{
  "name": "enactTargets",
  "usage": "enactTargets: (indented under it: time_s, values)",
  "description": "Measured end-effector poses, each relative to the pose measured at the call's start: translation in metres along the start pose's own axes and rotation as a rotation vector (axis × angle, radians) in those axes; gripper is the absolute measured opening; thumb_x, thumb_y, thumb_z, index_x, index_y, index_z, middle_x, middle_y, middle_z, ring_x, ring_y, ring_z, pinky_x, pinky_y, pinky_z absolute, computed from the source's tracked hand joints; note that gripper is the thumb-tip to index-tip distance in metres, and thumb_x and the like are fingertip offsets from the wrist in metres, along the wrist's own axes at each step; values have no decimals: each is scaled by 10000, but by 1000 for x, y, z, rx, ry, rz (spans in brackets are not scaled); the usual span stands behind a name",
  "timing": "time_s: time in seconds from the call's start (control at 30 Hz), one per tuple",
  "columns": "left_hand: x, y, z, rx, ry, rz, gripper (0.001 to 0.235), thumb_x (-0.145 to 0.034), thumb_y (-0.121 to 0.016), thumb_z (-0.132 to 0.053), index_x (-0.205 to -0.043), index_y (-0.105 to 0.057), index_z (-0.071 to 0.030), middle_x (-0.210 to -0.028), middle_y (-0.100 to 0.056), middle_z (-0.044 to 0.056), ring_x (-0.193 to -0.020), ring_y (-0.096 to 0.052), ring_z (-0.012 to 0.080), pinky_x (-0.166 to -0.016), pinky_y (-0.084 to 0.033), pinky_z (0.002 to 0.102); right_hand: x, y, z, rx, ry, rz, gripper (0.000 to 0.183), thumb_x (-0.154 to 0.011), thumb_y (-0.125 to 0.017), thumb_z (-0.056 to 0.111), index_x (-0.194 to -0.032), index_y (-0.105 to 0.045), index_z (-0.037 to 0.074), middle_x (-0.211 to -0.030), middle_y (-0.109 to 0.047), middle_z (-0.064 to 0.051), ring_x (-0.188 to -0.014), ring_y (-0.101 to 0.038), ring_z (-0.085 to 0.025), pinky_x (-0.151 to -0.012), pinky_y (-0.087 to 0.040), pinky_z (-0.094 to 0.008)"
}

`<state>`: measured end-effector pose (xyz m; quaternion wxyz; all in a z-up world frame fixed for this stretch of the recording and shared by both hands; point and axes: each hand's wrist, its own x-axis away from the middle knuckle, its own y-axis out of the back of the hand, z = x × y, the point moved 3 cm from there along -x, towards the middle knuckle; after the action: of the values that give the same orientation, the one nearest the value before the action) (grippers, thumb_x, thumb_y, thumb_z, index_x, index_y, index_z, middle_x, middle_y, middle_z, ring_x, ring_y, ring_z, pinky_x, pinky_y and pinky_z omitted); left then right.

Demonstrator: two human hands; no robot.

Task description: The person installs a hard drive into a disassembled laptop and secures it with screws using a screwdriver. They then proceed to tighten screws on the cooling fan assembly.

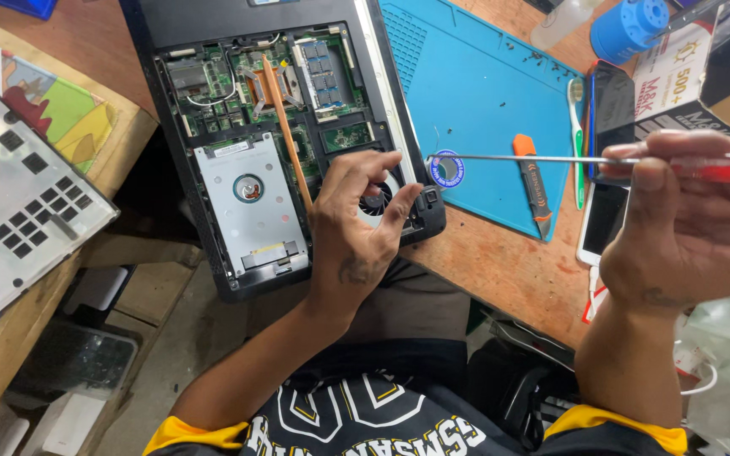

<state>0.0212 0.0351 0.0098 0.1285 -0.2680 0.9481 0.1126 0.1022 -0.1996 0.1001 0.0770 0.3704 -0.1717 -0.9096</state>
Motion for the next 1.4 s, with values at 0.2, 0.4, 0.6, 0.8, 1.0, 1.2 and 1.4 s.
enactTargets:
  time_s: [0.2, 0.4, 0.6, 0.8, 1.0, 1.2, 1.4]
  values:
    - [-9, -4, 1, 46, -75, 28, 323, -910, -835, -222, -1167, -708, -73, -1150, -700, 80, -995, -694, 178, -801, -589, 294, 12, 2, 5, -19, -22, -27, 218, -1199, -717, 11, -1264, -584, -149, -1090, -657, -200, -918, -723, -246, -854, -642, -332]
    - [-5, -6, 4, 96, -24, 46, 224, -912, -820, -162, -1096, -732, -69, -1074, -728, 69, -861, -689, 154, -759, -584, 281, 12, 4, 5, -10, 2, -9, 223, -1210, -730, 21, -1237, -590, -150, -1084, -678, -215, -911, -756, -263, -848, -682, -346]
    - [-3, -5, 3, 146, -92, 40, 156, -938, -788, -50, -1080, -726, -69, -1046, -716, 61, -909, -706, 160, -802, -594, 287, 10, 2, 8, -17, -14, -4, 231, -1201, -736, 20, -1218, -581, -150, -1068, -680, -217, -907, -756, -263, -848, -674, -336]
    - [-3, -5, 6, 198, -117, 148, 156, -927, -771, -15, -1062, -750, -90, -1045, -728, 48, -978, -721, 168, -848, -616, 288, 3, 5, 5, -109, -32, 77, 290, -1143, -748, 46, -1245, -540, -130, -1033, -686, -236, -887, -736, -262, -817, -602, -316]
    - [-5, -6, 7, 205, -108, 238, 169, -895, -798, -26, -1045, -760, -94, -1043, -723, 56, -972, -708, 195, -825, -585, 314, -1, -2, 1, -117, -133, 236, 170, -1178, -676, 41, -1128, -586, -94, -998, -719, -246, -823, -730, -258, -752, -585, -322]
    - [-6, 3, 0, 47, -196, 300, 223, -862, -818, -53, -1071, -760, -103, -1065, -705, 71, -1014, -671, 268, -894, -540, 363, 5, -24, 18, -113, -151, 249, 96, -1112, -637, -12, -1130, -571, -80, -968, -706, -204, -848, -748, -237, -769, -661, -337]
    - [-6, 18, -3, -83, -193, 297, 340, -909, -690, 63, -1228, -696, -53, -1118, -668, 124, -990, -641, 312, -892, -513, 407, 12, -34, 21, -112, -143, 256, 117, -1035, -633, -123, -1123, -569, -81, -1042, -668, -191, -920, -747, -260, -794, -683, -366]
